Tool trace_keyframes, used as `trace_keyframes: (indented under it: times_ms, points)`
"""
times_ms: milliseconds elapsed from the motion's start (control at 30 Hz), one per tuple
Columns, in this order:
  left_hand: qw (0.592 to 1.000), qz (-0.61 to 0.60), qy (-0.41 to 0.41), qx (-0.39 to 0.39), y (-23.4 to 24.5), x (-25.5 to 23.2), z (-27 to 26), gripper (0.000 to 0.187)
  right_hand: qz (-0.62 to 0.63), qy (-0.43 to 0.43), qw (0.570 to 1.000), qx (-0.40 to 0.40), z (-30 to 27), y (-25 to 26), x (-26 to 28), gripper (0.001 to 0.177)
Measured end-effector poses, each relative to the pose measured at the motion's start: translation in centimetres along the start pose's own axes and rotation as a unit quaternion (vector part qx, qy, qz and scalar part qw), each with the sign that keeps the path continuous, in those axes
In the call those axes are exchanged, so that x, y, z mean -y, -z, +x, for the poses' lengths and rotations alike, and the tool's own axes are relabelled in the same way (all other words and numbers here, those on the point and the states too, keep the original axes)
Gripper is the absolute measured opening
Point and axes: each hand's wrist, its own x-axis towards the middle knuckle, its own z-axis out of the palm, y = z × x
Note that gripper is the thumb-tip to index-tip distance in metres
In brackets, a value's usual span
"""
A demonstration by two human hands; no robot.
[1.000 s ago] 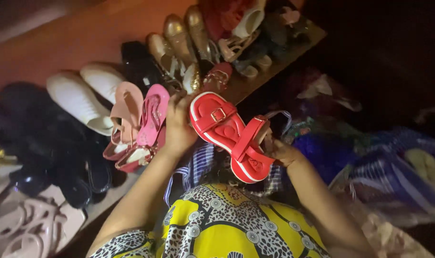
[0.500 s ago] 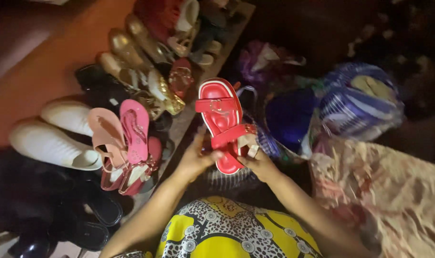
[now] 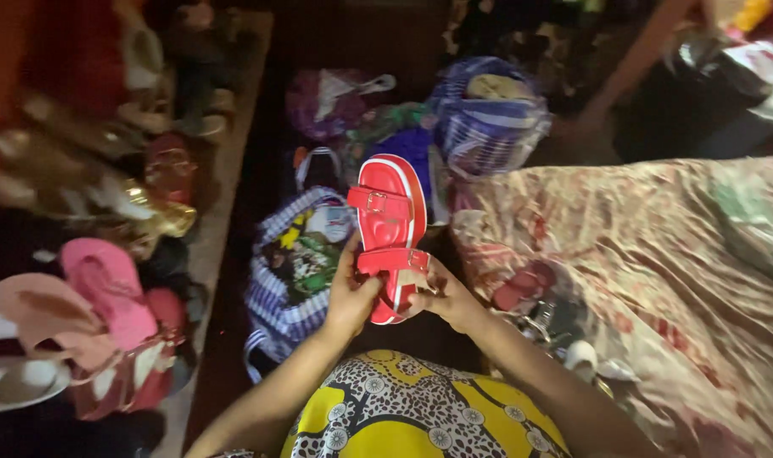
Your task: The person repeatedly picks up individual shoes from a wall-mounted rack, briefly holds them, and places them onto a pile on a nearby bed. The person handles various types of footwear including sandals, flats, and sneakers.
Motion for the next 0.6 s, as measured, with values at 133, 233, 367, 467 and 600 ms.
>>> trace_keyframes:
  times_ms: [133,233,367,467,600]
  points:
    - [0.995,0.096,-0.034,0.010,-3.6,3.6,-0.5,0.082,-0.158,0.065,0.982,-0.082,-6.3,3.2,0.4,0.073]
    - [0.971,0.228,-0.050,0.057,-6.7,5.3,-1.4,0.078,-0.170,0.011,0.979,-0.113,-11.8,6.3,-1.4,0.071]
    - [0.898,0.397,-0.120,0.145,-11.4,6.0,-2.0,0.075,-0.151,-0.083,0.958,-0.231,-18.2,10.4,-6.2,0.060]
    - [0.855,0.426,-0.187,0.231,-14.9,6.1,-2.3,0.066,0.156,-0.022,0.963,-0.219,-21.0,11.4,-7.4,0.063]
    - [0.786,0.470,-0.255,0.310,-18.9,7.1,-2.4,0.055,-0.266,0.121,0.911,-0.291,-24.2,10.4,-6.2,0.060]
